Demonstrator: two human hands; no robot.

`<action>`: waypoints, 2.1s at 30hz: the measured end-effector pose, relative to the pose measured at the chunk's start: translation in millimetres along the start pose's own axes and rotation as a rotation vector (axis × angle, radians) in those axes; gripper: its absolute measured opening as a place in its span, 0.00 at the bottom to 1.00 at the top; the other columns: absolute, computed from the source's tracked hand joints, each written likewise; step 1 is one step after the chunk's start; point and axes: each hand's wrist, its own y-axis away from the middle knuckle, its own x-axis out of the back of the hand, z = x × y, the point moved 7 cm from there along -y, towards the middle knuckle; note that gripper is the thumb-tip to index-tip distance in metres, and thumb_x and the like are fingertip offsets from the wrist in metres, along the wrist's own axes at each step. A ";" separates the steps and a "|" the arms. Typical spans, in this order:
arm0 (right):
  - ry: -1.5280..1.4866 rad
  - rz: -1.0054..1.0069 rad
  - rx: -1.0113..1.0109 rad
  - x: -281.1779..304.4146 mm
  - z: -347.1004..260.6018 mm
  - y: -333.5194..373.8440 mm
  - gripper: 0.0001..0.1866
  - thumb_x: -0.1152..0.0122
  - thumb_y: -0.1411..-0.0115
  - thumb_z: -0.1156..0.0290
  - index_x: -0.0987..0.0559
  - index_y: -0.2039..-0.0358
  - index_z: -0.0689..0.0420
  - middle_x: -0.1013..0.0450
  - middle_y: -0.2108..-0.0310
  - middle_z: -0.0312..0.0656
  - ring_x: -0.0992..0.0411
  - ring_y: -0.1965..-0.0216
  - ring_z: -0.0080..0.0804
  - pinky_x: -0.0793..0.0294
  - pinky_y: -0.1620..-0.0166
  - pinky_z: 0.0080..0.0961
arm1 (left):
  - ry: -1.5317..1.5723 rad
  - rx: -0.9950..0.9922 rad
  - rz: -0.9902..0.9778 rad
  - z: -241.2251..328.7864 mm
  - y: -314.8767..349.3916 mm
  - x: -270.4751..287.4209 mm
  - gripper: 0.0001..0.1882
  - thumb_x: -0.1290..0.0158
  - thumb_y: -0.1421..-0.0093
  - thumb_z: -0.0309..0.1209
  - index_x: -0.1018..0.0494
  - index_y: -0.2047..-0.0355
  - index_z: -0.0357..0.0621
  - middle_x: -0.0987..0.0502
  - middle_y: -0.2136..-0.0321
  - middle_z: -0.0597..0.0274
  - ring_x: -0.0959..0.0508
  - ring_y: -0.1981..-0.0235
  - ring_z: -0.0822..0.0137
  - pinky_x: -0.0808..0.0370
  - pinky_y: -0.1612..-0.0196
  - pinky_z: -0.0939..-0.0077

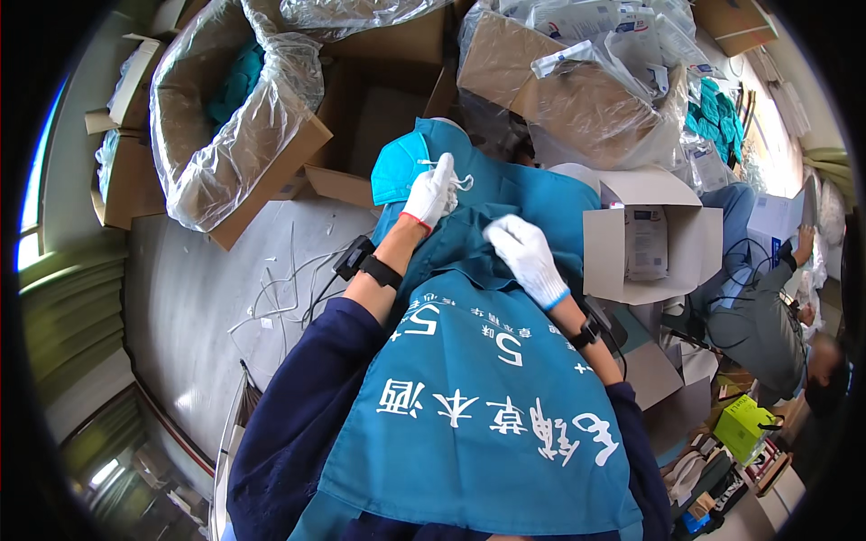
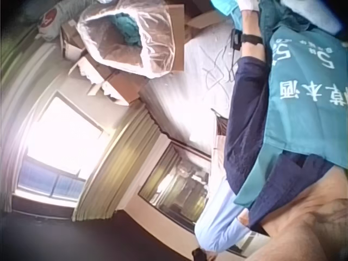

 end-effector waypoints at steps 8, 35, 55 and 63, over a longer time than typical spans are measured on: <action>0.589 0.194 0.185 -32.6 -38.9 -43.2 0.14 0.31 0.44 0.59 0.20 0.62 0.52 0.20 0.71 0.44 0.20 0.67 0.45 0.23 0.64 0.38 | 0.031 0.003 -0.017 -6.2 -8.2 13.4 0.30 0.56 0.30 0.59 0.27 0.76 0.45 0.31 0.82 0.68 0.33 0.84 0.75 0.38 0.79 0.79; -0.517 -0.247 -0.266 -46.2 44.6 -44.7 0.09 0.45 0.39 0.70 0.29 0.77 0.53 0.36 0.81 0.29 0.38 0.83 0.17 0.42 0.79 0.17 | -0.756 -0.558 0.108 7.7 18.1 -13.9 0.11 0.44 0.47 0.27 0.33 0.82 0.36 0.34 0.86 0.52 0.34 0.83 0.68 0.34 0.77 0.68; -0.379 -0.110 -0.236 1.7 10.5 60.6 0.13 0.53 0.42 0.73 0.35 0.84 0.57 0.40 0.84 0.32 0.45 0.82 0.19 0.49 0.77 0.20 | -0.794 -0.582 0.327 17.3 4.8 1.5 0.03 0.48 0.50 0.23 0.27 0.78 0.35 0.25 0.81 0.45 0.22 0.77 0.50 0.27 0.72 0.62; -0.934 -0.036 -0.282 27.6 29.2 33.7 0.17 0.48 0.41 0.71 0.24 0.55 0.68 0.23 0.57 0.53 0.24 0.64 0.37 0.23 0.60 0.27 | -0.649 -0.467 0.086 9.0 12.4 -10.1 0.07 0.46 0.52 0.24 0.33 0.80 0.35 0.35 0.85 0.52 0.36 0.81 0.70 0.34 0.74 0.70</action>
